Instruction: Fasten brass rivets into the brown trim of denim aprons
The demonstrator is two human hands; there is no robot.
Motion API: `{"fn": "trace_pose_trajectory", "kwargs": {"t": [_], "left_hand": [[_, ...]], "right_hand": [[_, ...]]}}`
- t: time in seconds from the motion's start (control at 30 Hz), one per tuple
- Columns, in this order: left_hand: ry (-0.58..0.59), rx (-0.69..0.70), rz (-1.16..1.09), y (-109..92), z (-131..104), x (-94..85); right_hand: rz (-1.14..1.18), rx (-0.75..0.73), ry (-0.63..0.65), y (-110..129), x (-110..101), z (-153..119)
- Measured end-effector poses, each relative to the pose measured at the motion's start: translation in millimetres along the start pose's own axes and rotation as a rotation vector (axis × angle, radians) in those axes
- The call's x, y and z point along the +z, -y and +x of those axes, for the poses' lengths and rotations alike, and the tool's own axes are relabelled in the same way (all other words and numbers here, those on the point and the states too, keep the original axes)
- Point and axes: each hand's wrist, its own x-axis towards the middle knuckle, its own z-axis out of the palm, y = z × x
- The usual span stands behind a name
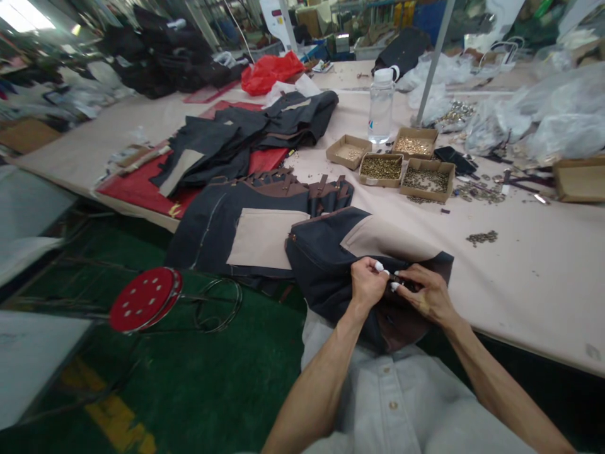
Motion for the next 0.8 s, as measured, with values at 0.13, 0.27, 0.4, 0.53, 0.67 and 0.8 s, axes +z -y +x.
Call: {"fn": "trace_pose_trajectory", "kwargs": {"t": [0.13, 0.27, 0.4, 0.53, 0.67, 0.8], "left_hand": [[0.014, -0.016, -0.056, 1.0, -1.3, -0.6], [-0.057, -0.02, -0.091, 1.4, -1.9, 3.4], [-0.066, -0.06, -0.072, 2.6, 0.3, 4.7], [-0.063, -0.1, -0.02, 4.6, 2.5, 3.6], [-0.081, -0.077, -0.019, 6.1, 2.2, 4.8], [-0.112, -0.131, -0.064, 4.2, 1.3, 7.1]], "right_hand": [[-0.049, 0.001, 0.0, 2.9, 1.7, 0.3], [-0.113, -0.037, -0.037, 2.2, 4.9, -2.4], [-0.171, -0.067, -0.026, -0.4, 5.6, -4.7], [-0.183, -0.084, -0.022, -2.6, 7.3, -7.0], [-0.185, -0.081, -0.037, -4.2, 10.1, -8.8], [-0.208, -0.098, -0.053, -3.8, 11.1, -8.4]]}}
